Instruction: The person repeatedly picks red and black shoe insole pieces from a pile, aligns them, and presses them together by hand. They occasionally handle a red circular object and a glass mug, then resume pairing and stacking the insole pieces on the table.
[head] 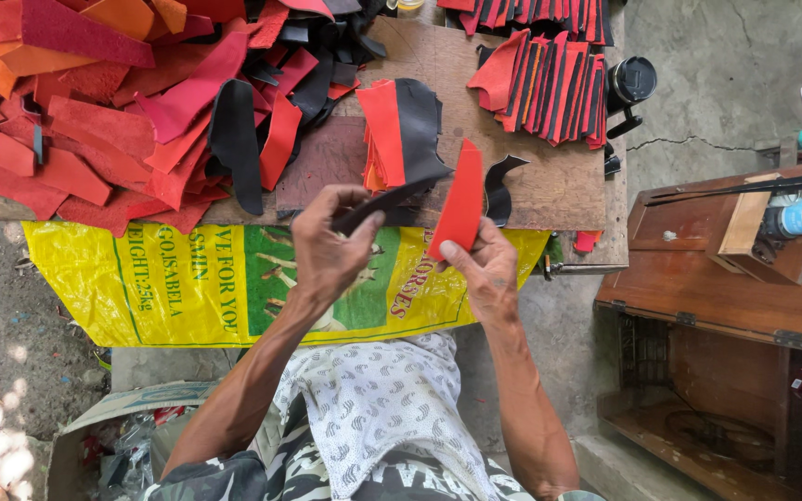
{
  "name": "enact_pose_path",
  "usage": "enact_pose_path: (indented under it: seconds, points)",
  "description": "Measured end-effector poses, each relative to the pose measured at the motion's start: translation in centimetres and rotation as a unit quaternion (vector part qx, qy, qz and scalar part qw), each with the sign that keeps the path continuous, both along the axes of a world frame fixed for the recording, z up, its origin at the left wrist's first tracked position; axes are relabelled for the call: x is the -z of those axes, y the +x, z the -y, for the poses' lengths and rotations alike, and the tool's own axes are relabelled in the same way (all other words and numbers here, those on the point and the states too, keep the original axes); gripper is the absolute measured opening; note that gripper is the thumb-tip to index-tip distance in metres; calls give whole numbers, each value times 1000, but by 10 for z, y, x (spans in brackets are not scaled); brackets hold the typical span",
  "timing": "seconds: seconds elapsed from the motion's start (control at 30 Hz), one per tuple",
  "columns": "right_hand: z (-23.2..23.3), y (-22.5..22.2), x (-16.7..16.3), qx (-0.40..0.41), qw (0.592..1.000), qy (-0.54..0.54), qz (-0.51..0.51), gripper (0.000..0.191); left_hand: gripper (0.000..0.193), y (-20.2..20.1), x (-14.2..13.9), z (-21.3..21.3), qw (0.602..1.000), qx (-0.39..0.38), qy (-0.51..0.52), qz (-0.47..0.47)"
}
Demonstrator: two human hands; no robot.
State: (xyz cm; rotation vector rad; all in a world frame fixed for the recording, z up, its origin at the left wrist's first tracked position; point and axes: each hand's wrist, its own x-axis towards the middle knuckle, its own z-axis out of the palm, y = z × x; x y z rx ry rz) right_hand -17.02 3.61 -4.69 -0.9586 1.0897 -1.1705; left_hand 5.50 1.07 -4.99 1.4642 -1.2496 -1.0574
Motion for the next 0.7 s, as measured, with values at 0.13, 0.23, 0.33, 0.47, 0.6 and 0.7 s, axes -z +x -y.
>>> enact_pose_path:
  seconds: [0.13,0.23,0.33,0.47,0.6,0.7]
  points:
    - [-2,-12,1,42,999,-22,-1,34,19,16,9,7,983,42,-93,-150]
    - [-4,-13,3,30,999,-19,3,31,28,19,11,12,942,87,10,-324]
    - [-7,-12,3,33,999,-20,-1,33,53,15,10,16,921,71,35,-383]
    - [-8,-10,2,1,995,34,98,43,61,9,12,13,925,54,19,-376]
    - [-7,-8,1,-41,971,108,211,52,30,-3,16,6,952,71,-6,-298]
    - [-7,-2,-1,-45,974,102,199,49,53,-9,14,4,950,107,39,-290]
